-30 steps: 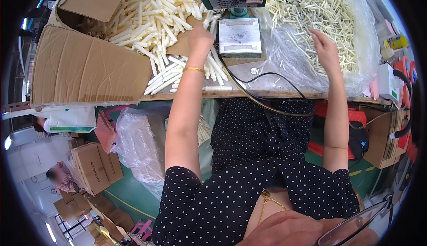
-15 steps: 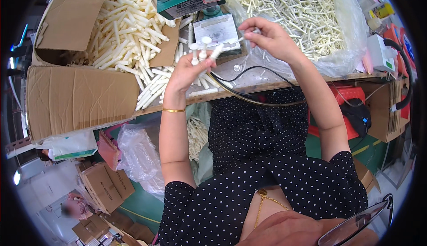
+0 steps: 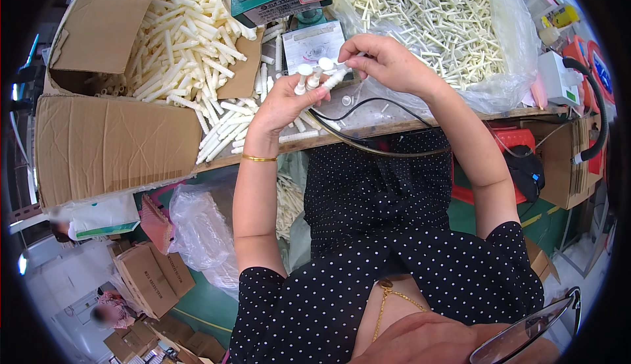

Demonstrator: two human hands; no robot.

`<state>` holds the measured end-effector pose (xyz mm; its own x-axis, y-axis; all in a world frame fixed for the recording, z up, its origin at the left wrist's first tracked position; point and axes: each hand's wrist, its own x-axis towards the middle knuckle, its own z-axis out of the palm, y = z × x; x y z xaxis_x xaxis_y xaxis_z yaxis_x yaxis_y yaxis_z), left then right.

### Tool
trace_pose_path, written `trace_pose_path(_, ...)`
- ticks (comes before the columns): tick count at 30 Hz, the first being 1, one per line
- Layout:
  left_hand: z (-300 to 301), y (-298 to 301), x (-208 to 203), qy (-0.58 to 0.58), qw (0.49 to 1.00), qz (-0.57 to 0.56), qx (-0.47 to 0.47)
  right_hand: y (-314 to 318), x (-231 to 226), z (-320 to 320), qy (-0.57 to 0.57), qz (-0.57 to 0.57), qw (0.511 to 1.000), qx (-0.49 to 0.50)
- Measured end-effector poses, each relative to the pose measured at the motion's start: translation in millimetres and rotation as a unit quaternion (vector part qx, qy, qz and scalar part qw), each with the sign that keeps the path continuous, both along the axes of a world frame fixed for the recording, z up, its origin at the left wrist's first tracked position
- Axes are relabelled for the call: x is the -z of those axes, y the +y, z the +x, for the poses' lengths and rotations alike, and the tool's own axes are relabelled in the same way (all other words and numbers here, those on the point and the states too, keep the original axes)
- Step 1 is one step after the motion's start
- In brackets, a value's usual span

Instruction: The recorder is assembling small white plastic components on a workbench in a factory environment.

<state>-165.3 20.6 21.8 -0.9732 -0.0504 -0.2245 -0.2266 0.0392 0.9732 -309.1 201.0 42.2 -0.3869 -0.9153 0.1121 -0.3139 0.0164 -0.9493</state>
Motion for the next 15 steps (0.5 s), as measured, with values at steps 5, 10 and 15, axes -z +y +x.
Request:
trace_pose_path(5,-7,8,0,0.066,0.994,-0.078,-0.050,-4,0,7,0.252,-0.055,0.965,0.037)
trace_pose_path(10,-11,17,0,0.105,0.988,-0.061,-0.093,-5,-5,9,0.035,-0.029,0.997,0.065)
trace_pose_path(15,-23,13,-7,0.163,0.912,-0.376,-0.020,-6,-4,4,0.243,-0.055,0.966,0.067)
